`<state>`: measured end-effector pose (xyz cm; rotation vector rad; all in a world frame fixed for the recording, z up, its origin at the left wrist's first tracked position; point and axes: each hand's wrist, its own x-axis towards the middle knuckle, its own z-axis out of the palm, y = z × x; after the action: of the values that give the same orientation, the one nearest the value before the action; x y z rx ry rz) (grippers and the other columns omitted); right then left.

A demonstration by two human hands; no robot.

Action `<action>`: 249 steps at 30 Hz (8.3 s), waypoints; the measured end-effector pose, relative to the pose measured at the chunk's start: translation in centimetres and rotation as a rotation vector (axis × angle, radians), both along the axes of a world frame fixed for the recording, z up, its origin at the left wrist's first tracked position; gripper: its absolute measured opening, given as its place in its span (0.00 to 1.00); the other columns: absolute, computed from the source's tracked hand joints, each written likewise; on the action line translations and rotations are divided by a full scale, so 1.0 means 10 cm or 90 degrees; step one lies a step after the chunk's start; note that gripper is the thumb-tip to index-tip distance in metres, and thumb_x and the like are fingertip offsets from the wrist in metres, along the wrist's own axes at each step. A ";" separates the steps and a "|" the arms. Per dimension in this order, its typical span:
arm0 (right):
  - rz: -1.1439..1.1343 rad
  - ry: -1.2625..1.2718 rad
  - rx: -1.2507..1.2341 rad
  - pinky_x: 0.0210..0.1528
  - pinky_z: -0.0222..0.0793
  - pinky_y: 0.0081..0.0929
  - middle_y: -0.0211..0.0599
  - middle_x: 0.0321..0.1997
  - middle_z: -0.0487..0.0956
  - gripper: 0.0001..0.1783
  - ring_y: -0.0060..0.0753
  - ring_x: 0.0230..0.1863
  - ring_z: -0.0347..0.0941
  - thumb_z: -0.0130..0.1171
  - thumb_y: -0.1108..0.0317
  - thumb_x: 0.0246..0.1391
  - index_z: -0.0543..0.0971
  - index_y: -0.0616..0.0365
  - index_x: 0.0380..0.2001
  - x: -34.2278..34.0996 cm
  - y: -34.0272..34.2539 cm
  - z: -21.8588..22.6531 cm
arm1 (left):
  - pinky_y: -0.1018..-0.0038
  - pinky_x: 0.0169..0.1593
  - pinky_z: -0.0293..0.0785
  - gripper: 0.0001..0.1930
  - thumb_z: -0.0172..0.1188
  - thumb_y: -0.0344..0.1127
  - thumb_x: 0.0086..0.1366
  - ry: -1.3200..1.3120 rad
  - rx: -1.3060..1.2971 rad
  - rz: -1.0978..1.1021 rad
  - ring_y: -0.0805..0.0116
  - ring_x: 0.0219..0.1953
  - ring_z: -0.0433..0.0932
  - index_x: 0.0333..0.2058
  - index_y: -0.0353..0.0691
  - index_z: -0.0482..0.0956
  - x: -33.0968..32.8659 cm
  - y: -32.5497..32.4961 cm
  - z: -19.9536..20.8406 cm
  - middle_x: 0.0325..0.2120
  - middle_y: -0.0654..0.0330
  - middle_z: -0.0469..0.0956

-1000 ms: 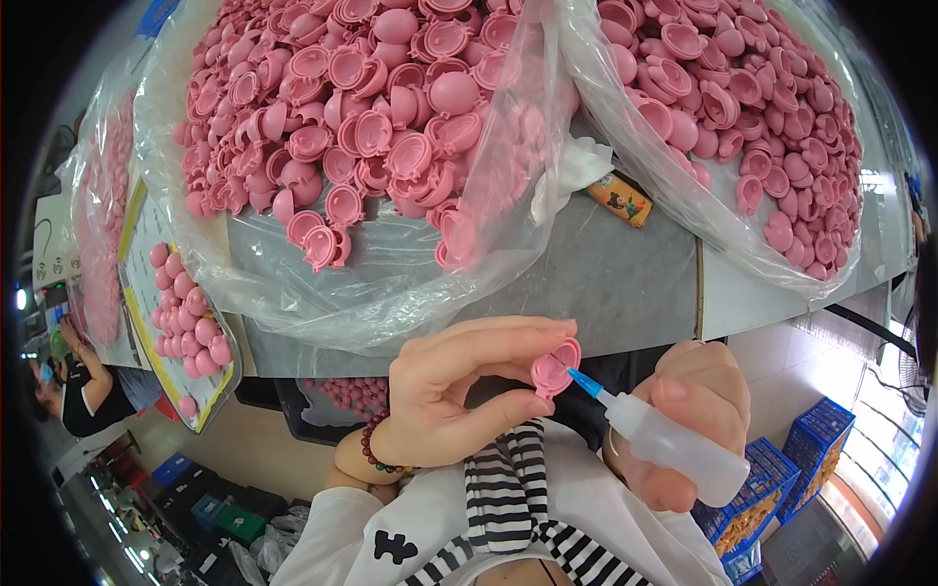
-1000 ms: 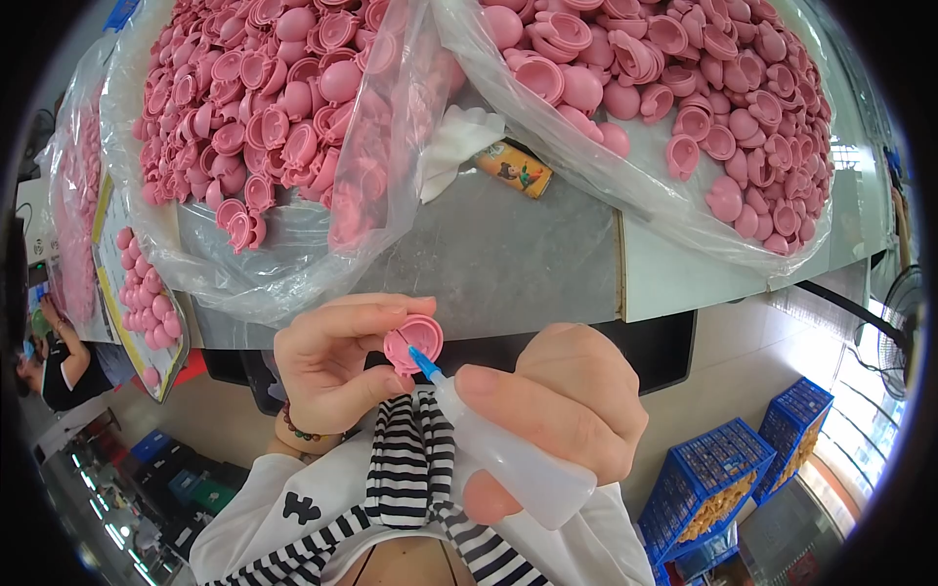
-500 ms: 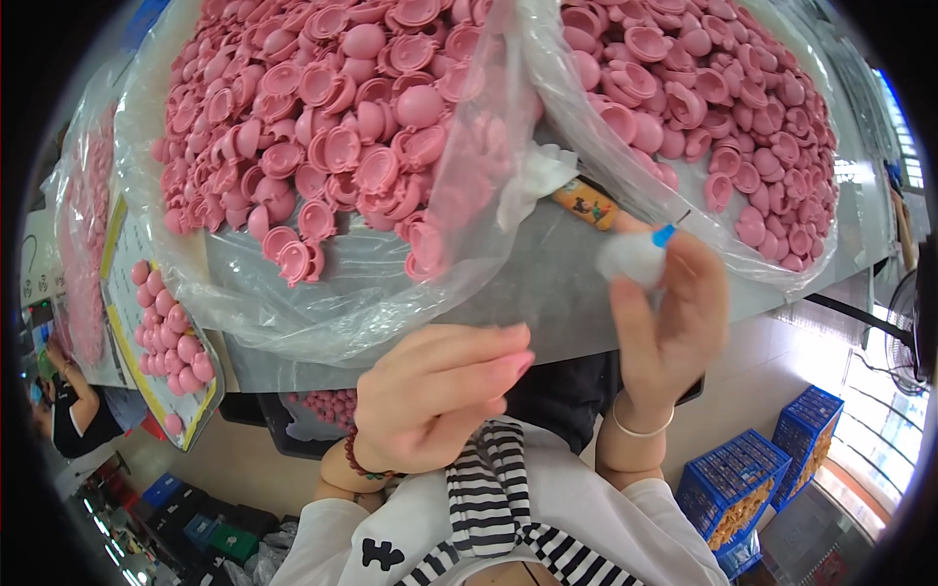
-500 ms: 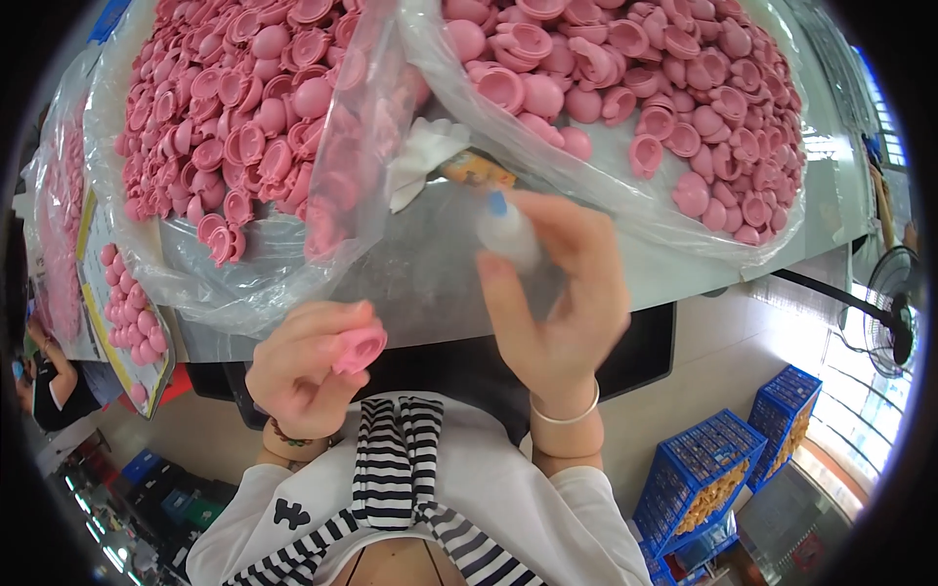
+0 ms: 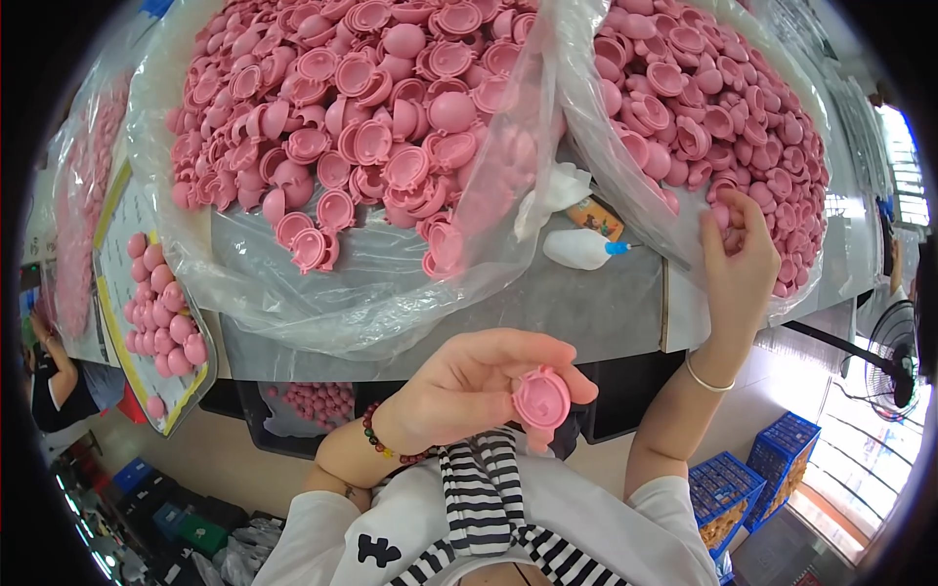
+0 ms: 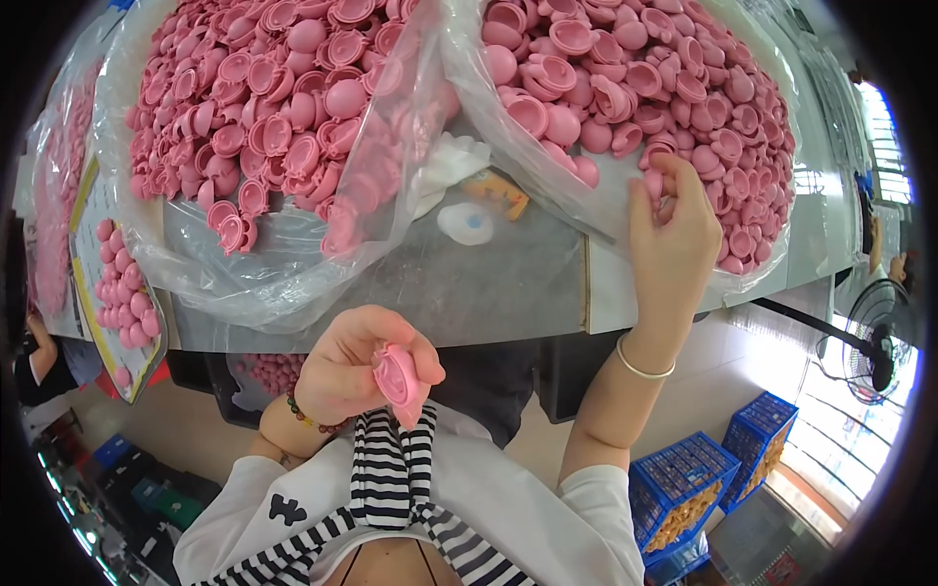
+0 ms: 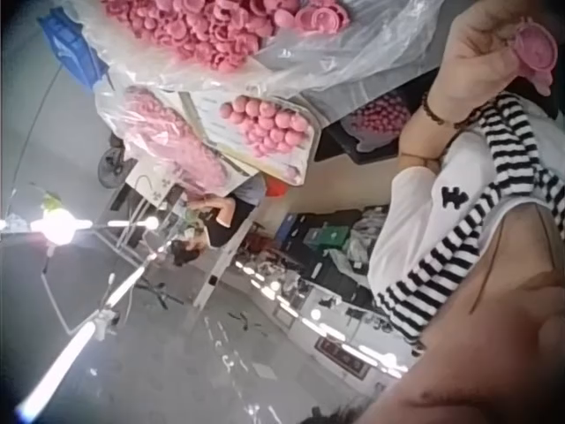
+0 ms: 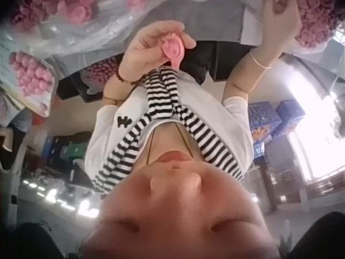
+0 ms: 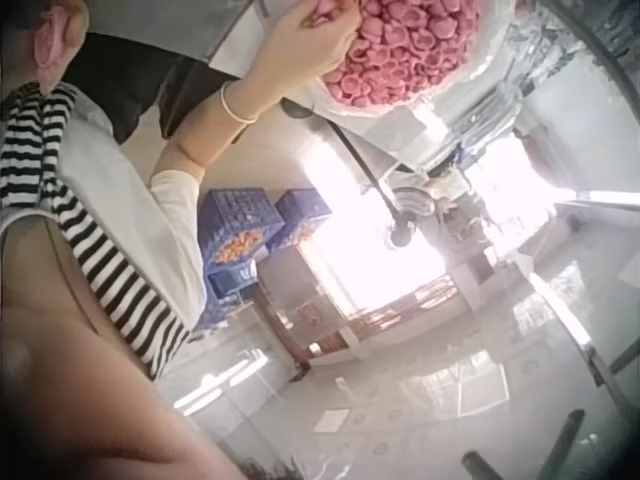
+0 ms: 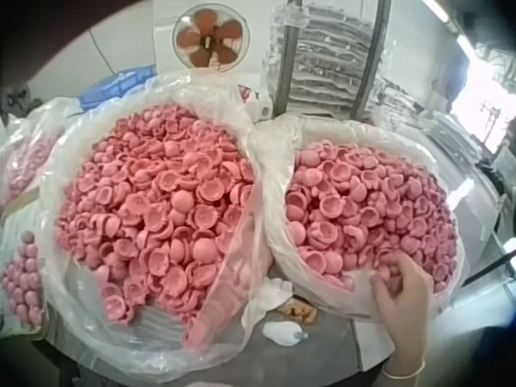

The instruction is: Assembling small pink plastic toy components by applying glue from a bottle and joining halves together.

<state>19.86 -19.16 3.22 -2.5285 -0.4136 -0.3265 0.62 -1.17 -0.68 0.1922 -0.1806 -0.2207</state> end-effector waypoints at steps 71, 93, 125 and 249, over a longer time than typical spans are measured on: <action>0.508 -0.093 0.384 0.22 0.62 0.20 0.35 0.26 0.73 0.15 0.29 0.24 0.66 0.63 0.74 0.31 0.75 0.57 0.29 -1.17 0.40 -0.17 | 0.75 0.35 0.69 0.22 0.68 0.43 0.41 -0.017 0.612 0.338 0.63 0.31 0.74 0.31 0.31 0.77 0.12 0.11 0.17 0.31 0.48 0.76; 0.243 0.145 0.543 0.42 0.66 0.28 0.47 0.36 0.73 0.17 0.36 0.37 0.72 0.57 0.72 0.44 0.69 0.71 0.37 -0.90 0.35 -0.22 | 0.69 0.35 0.70 0.21 0.67 0.39 0.44 0.061 0.755 0.623 0.59 0.30 0.74 0.32 0.29 0.74 -0.49 0.70 0.35 0.27 0.51 0.74; 0.502 0.449 0.936 0.37 0.70 0.32 0.64 0.43 0.68 0.23 0.41 0.33 0.73 0.58 0.62 0.47 0.63 0.66 0.40 -1.30 0.52 -0.16 | 0.73 0.31 0.73 0.18 0.65 0.33 0.44 -0.149 1.067 0.541 0.60 0.28 0.77 0.35 0.34 0.74 -0.06 0.23 0.29 0.27 0.53 0.77; 0.487 0.059 0.357 0.29 0.68 0.20 0.36 0.30 0.75 0.20 0.30 0.28 0.72 0.67 0.75 0.29 0.77 0.61 0.33 -1.02 0.32 -0.11 | 0.76 0.38 0.72 0.21 0.67 0.27 0.42 -0.047 0.835 0.410 0.65 0.35 0.77 0.39 0.33 0.76 0.07 0.07 0.19 0.38 0.51 0.75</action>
<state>9.70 -15.93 2.12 -1.6806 -1.0371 -0.0133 1.31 -0.43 1.26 1.5369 -0.0140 0.3507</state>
